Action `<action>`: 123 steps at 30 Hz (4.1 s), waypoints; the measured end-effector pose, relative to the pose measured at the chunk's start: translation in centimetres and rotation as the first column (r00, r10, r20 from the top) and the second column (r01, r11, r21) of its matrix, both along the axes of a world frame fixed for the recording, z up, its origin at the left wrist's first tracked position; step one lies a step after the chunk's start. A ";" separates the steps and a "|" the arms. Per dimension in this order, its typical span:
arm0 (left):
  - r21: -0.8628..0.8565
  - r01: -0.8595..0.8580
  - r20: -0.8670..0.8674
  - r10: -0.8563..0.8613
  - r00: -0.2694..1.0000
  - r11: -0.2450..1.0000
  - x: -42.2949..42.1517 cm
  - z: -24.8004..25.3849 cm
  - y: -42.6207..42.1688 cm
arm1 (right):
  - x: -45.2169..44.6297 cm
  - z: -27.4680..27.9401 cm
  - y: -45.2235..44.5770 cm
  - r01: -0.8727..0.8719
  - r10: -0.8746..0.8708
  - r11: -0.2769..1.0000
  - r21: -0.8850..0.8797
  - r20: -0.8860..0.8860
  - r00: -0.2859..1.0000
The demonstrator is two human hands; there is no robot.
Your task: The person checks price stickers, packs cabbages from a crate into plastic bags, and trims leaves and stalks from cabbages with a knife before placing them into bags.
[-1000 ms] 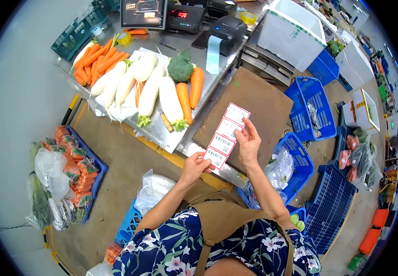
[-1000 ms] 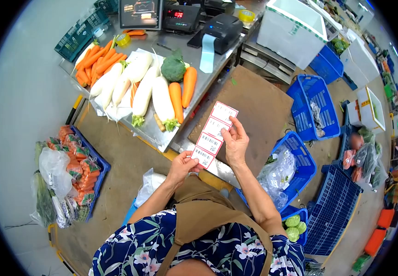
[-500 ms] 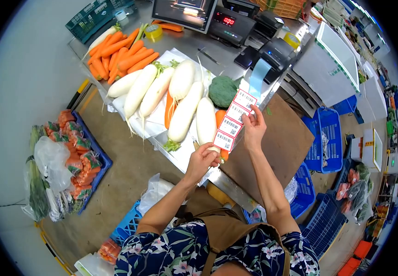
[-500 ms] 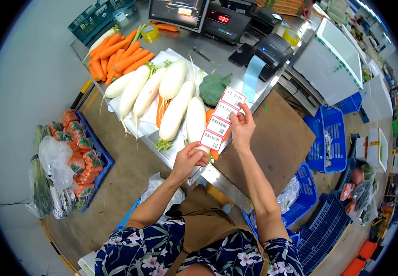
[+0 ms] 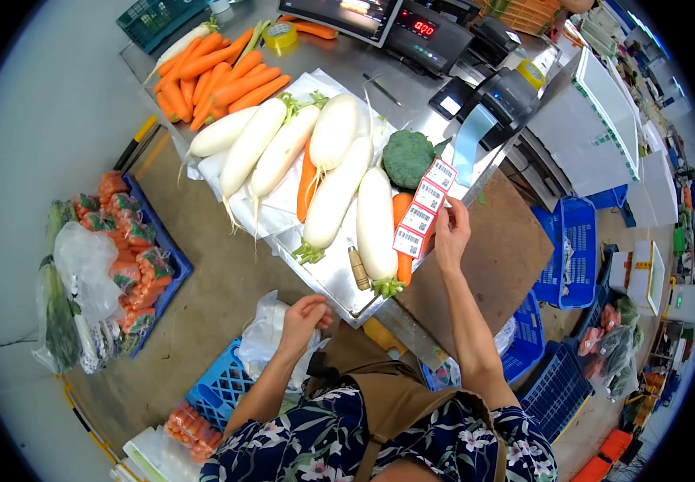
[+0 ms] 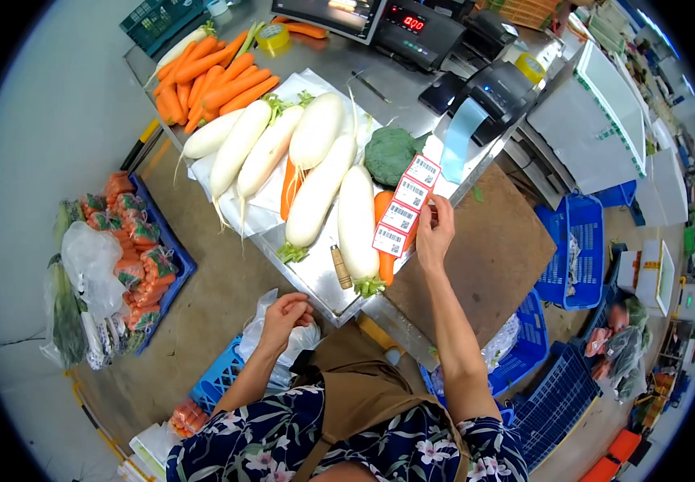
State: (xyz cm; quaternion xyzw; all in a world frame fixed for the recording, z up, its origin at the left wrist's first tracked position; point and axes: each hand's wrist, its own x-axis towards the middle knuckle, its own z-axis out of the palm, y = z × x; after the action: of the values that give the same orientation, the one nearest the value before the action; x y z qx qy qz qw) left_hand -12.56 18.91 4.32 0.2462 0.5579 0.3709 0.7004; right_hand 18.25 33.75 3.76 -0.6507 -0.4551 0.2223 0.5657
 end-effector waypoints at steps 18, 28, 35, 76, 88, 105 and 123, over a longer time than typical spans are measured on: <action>-0.130 -0.369 -0.204 0.340 0.918 0.920 -4.4 -23.2 4.4 | 0.9 -4.3 -18.4 -0.084 0.068 0.923 -0.375 -0.055 0.996; -0.233 -0.327 0.814 0.368 0.449 0.916 5.1 -27.9 8.9 | -0.2 -7.5 -25.3 -0.351 0.153 0.752 -0.558 -0.370 0.916; -0.438 -0.447 0.673 0.614 0.412 0.780 4.0 -31.6 8.3 | 2.9 -6.8 -24.1 -0.388 0.240 0.751 -0.534 -0.327 0.914; 0.061 0.998 -0.641 -0.765 0.060 0.028 7.2 -7.9 -13.8 | 1.0 -2.6 -34.2 -0.465 0.154 0.769 -0.438 -0.579 0.801; -0.038 0.990 -0.321 -0.936 -0.142 -0.137 39.6 -4.5 -34.5 | 16.0 -8.8 -67.0 0.635 -0.775 0.621 -0.460 -0.484 0.406; -0.339 0.926 0.159 -0.960 0.231 0.167 53.7 -14.1 -46.5 | 8.8 -16.1 -80.3 0.879 -0.436 0.243 -0.411 -0.855 -0.279; -0.527 0.481 0.326 -0.689 -0.647 -0.701 62.8 -41.6 -84.7 | 25.5 -44.7 -120.6 0.392 -0.875 -0.175 -0.903 -0.041 -0.483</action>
State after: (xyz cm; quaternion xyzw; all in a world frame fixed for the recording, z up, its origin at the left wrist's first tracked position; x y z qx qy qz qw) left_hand 50.29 -65.82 -37.33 0.4681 0.2036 -0.6914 0.5113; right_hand 43.77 -86.89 -40.94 -0.6552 0.5927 0.1114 0.4549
